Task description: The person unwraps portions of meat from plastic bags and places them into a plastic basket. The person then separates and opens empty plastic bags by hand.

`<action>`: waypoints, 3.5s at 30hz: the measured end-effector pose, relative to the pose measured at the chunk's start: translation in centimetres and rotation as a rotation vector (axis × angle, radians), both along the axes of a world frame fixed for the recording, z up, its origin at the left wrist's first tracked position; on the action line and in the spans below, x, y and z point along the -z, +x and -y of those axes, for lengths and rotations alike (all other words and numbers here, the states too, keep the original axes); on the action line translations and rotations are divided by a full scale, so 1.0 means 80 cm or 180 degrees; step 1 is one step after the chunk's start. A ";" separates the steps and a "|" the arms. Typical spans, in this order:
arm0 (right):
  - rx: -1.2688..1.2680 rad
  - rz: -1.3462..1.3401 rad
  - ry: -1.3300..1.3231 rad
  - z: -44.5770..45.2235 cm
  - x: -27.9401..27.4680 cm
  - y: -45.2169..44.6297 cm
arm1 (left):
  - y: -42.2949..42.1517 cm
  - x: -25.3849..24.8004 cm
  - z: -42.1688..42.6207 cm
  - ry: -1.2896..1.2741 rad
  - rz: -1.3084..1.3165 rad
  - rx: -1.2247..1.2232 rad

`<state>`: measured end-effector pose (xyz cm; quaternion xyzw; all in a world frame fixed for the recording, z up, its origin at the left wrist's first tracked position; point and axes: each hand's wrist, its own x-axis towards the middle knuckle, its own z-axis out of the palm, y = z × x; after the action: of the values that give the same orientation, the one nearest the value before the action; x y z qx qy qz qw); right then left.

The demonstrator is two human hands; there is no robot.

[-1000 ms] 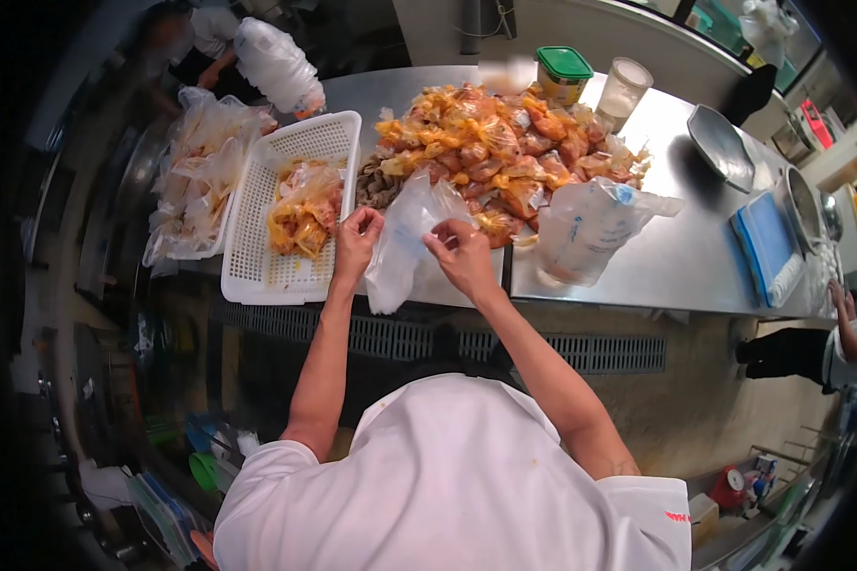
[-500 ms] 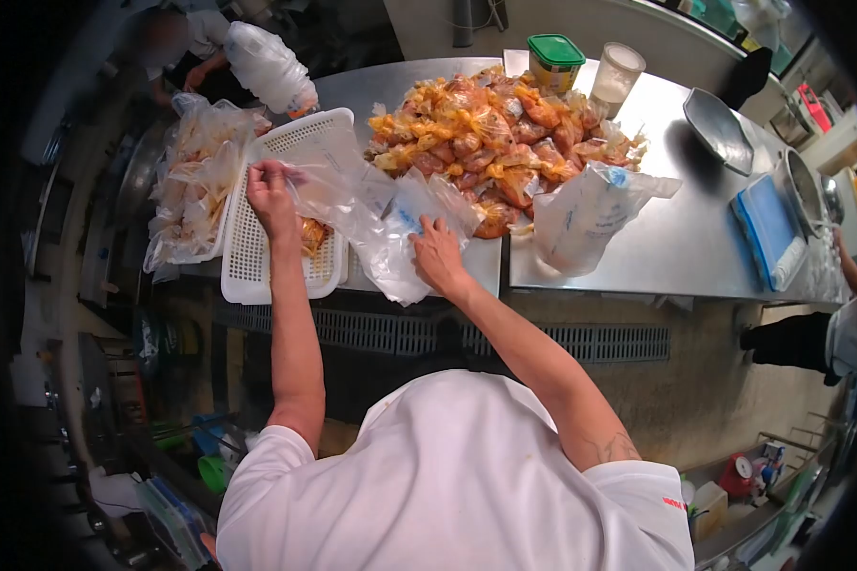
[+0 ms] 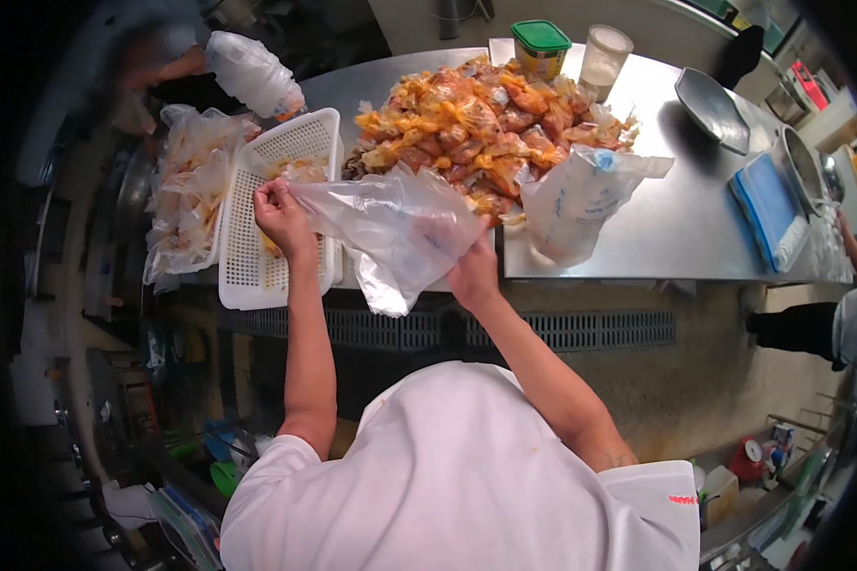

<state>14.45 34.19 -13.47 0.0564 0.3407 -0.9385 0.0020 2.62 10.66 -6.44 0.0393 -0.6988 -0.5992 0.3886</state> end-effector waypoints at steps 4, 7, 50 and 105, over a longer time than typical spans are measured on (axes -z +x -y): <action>-0.0656 -0.0271 -0.1487 -0.026 -0.040 0.040 | 0.003 0.022 -0.022 -0.0220 -0.0016 -0.0184; -0.0159 -0.0150 -0.0188 -0.032 -0.034 0.056 | 0.004 0.037 -0.035 0.0062 0.0020 0.0261; 0.0065 -0.0094 0.1225 -0.147 -0.093 0.128 | 0.100 -0.046 -0.248 -0.0095 0.0374 0.4521; -0.0992 0.0723 0.3253 -0.115 0.061 0.063 | 0.078 0.148 -0.026 -0.2760 0.0724 0.1552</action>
<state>19.48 43.37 -18.37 0.1001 0.7553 -0.6301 0.1502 8.86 12.70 -18.30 -0.2248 -0.9100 -0.3194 0.1394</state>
